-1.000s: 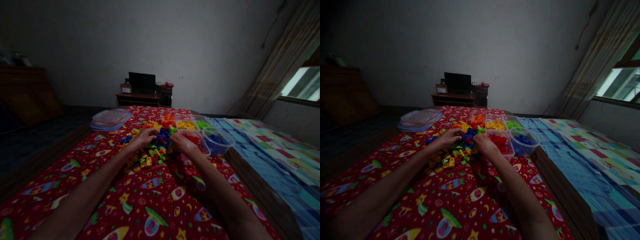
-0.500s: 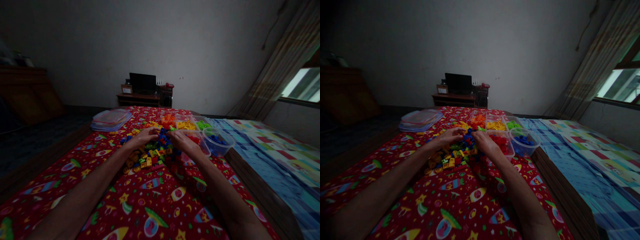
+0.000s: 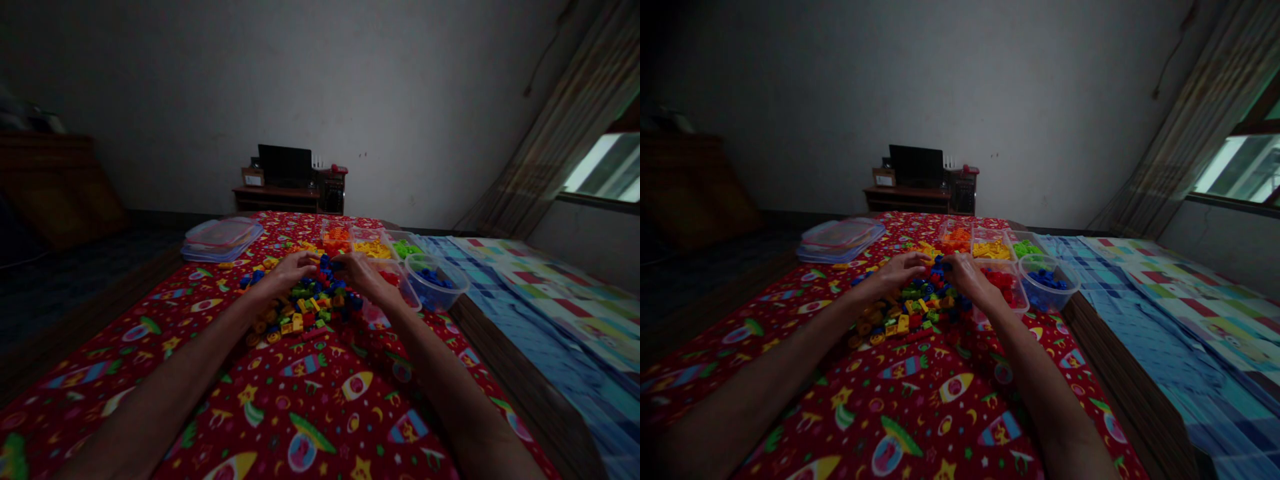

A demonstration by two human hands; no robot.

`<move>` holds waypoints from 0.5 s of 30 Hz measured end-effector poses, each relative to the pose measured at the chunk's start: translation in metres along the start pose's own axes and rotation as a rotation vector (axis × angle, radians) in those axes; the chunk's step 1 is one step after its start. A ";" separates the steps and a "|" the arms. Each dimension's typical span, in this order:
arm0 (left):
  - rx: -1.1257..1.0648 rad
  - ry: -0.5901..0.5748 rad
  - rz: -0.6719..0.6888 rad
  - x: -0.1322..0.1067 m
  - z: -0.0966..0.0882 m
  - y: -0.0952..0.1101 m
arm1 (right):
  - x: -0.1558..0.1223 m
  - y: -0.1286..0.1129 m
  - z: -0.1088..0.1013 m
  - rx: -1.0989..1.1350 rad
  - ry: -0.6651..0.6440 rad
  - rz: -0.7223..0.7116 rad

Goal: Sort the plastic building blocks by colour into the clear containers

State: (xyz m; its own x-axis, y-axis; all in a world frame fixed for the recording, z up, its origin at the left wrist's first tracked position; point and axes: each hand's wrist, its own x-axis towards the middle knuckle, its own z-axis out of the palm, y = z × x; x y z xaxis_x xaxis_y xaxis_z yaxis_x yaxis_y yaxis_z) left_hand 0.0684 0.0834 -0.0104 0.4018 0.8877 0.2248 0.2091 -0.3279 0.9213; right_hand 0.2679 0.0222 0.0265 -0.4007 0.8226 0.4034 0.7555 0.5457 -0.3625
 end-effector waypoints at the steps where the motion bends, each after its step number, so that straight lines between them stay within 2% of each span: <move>1: 0.075 0.027 0.017 0.000 -0.002 0.000 | -0.001 0.003 -0.005 -0.005 0.009 0.024; 5: 0.457 0.160 0.153 -0.002 -0.008 0.000 | -0.002 0.021 -0.026 -0.072 0.083 0.126; 8: 0.629 0.187 0.247 -0.003 -0.008 0.001 | -0.003 0.039 -0.044 -0.196 0.063 0.243; 12: 0.670 0.097 0.309 -0.003 -0.002 0.003 | -0.009 0.055 -0.061 -0.291 0.014 0.342; 15: 0.645 0.005 0.376 -0.008 0.012 0.008 | -0.011 0.056 -0.068 -0.331 0.084 0.330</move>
State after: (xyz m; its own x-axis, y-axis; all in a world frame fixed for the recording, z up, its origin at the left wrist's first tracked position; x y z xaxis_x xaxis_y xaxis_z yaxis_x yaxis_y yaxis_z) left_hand 0.0775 0.0701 -0.0090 0.5456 0.6795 0.4905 0.5408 -0.7326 0.4134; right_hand 0.3498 0.0327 0.0586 -0.0788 0.9202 0.3833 0.9654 0.1664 -0.2010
